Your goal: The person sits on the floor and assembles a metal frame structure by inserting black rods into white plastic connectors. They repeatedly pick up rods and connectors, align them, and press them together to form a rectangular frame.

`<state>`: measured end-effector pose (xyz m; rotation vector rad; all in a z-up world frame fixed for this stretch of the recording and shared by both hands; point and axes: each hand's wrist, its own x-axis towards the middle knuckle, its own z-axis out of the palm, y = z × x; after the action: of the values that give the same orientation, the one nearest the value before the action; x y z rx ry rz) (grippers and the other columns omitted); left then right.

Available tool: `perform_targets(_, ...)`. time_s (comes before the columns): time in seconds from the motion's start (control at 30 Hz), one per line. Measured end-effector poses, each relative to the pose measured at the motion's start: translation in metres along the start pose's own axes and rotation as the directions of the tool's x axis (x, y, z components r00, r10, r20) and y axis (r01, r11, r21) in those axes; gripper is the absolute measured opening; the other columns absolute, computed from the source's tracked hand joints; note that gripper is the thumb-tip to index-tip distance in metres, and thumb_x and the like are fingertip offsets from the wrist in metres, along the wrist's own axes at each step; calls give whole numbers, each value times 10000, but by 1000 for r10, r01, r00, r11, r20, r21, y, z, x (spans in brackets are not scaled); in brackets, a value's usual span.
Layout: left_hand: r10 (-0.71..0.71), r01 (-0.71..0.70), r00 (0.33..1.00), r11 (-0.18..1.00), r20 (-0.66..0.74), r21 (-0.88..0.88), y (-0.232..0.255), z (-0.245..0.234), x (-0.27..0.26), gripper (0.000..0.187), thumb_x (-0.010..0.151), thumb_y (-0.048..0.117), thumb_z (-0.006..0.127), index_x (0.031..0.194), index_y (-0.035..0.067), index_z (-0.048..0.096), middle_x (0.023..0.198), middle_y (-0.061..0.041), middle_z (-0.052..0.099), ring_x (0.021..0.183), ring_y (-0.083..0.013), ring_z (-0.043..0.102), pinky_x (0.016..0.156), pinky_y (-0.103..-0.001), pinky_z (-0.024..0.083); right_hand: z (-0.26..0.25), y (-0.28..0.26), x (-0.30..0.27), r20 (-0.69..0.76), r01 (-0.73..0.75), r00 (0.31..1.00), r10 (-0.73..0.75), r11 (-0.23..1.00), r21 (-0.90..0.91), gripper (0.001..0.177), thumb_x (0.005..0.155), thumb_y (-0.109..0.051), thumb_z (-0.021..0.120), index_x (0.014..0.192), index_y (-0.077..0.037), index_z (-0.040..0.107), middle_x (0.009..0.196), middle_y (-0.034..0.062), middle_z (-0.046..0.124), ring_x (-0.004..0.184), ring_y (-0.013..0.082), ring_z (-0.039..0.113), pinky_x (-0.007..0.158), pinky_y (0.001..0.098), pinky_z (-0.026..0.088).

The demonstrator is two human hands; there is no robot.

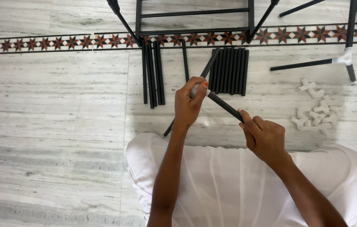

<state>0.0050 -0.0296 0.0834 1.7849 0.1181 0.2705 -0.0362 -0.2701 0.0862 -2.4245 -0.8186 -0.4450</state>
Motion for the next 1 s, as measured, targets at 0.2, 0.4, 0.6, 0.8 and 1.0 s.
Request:
perform_targets(0.2, -37, 43, 993, 998, 116, -45, -2, 2, 3, 199, 1044, 277, 628, 988, 102, 705, 646, 80, 544, 532, -9, 394, 475, -233, 291, -15, 0, 3, 82, -31, 996, 29, 999, 22, 368, 979, -138, 707, 1336, -76, 644, 614, 2, 529, 445, 116, 415, 426, 302, 329)
perform_targets(0.4, -25, 18, 983, 999, 184, 40, -1, 5, -3, 286, 1064, 358, 534, 998, 122, 680, 580, 78, 466, 484, -29, 322, 459, -250, 235, -26, -11, 0, 164, -105, 974, 153, 957, -270, 338, 960, -135, 690, 1293, -101, 642, 661, 18, 566, 457, 164, 458, 430, 317, 363)
perform_targets(0.6, 26, -33, 994, 998, 108, 61, 9, 2, -14, 321, 1109, 357, 508, 979, 101, 651, 579, 57, 417, 513, -35, 314, 487, -259, 242, -3, -30, -6, 97, -240, 964, 246, 968, -68, 296, 1002, -135, 663, 1287, -60, 632, 725, 22, 624, 446, 160, 495, 403, 315, 366)
perform_targets(0.8, 79, -74, 987, 996, 142, -41, 14, 1, -20, 304, 1097, 342, 542, 979, 93, 670, 615, 52, 475, 524, -33, 336, 486, -253, 259, -5, -33, -7, 73, -366, 930, 359, 922, 126, 282, 1019, -214, 634, 1255, -66, 674, 662, 30, 632, 421, 147, 487, 408, 316, 353)
perform_targets(1.0, 135, -133, 969, 991, 206, -24, 12, -6, -19, 333, 1091, 361, 550, 955, 83, 675, 590, 54, 436, 510, -41, 341, 482, -249, 259, -11, -25, -13, 428, -650, 754, 499, 661, 375, 350, 1028, -313, 560, 1271, -101, 698, 517, 13, 453, 431, 121, 375, 420, 310, 327)
